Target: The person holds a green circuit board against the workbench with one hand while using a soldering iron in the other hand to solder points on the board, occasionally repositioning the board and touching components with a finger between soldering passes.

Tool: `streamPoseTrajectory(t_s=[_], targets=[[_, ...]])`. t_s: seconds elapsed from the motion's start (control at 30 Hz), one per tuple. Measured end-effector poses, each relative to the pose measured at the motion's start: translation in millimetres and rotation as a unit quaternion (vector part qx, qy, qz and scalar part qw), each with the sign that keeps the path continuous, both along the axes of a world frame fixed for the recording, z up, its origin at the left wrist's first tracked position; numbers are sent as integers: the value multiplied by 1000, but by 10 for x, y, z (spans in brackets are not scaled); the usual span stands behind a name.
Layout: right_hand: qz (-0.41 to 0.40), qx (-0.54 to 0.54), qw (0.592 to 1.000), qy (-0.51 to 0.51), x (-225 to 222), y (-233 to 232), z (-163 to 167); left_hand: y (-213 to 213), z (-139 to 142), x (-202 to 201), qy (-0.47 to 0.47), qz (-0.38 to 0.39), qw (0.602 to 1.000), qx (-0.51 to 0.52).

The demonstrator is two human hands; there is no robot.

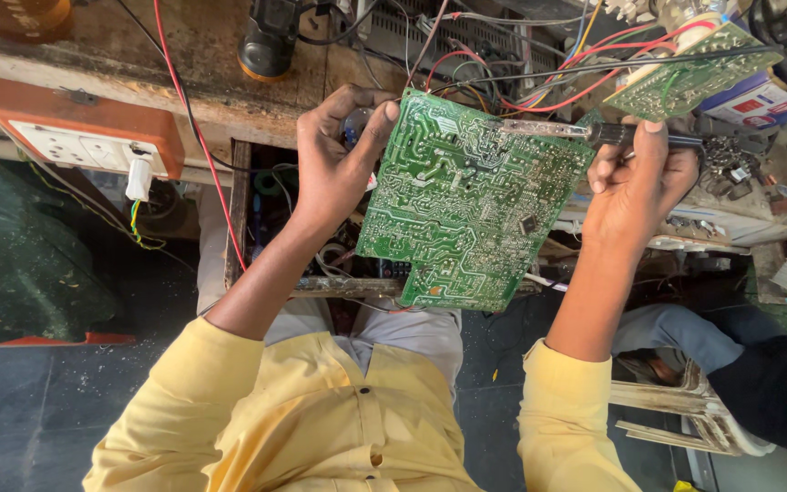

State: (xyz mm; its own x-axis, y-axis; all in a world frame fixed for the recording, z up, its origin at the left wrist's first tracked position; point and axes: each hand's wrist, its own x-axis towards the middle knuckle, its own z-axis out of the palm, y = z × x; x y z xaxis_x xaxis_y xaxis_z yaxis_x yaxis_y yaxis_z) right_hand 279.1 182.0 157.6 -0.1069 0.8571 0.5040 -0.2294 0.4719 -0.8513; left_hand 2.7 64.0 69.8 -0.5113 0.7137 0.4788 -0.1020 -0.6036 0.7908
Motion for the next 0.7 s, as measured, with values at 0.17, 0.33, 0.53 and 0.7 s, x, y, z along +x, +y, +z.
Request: streamPoseTrajectory(t_s=[0.17, 0.33, 0.53, 0.7], targets=[[1, 1, 1000, 4, 26, 7, -21, -10, 4, -3, 2, -2, 1000, -9], [-4, -31, 1000, 2, 76, 78, -42, -8, 9, -4, 9, 3, 1000, -8], [41, -36, 999, 8, 114, 139, -40, 5, 13, -7, 16, 11, 1000, 3], [41, -24, 999, 8, 118, 131, -46, -1, -14, -18, 46, 34, 998, 8]])
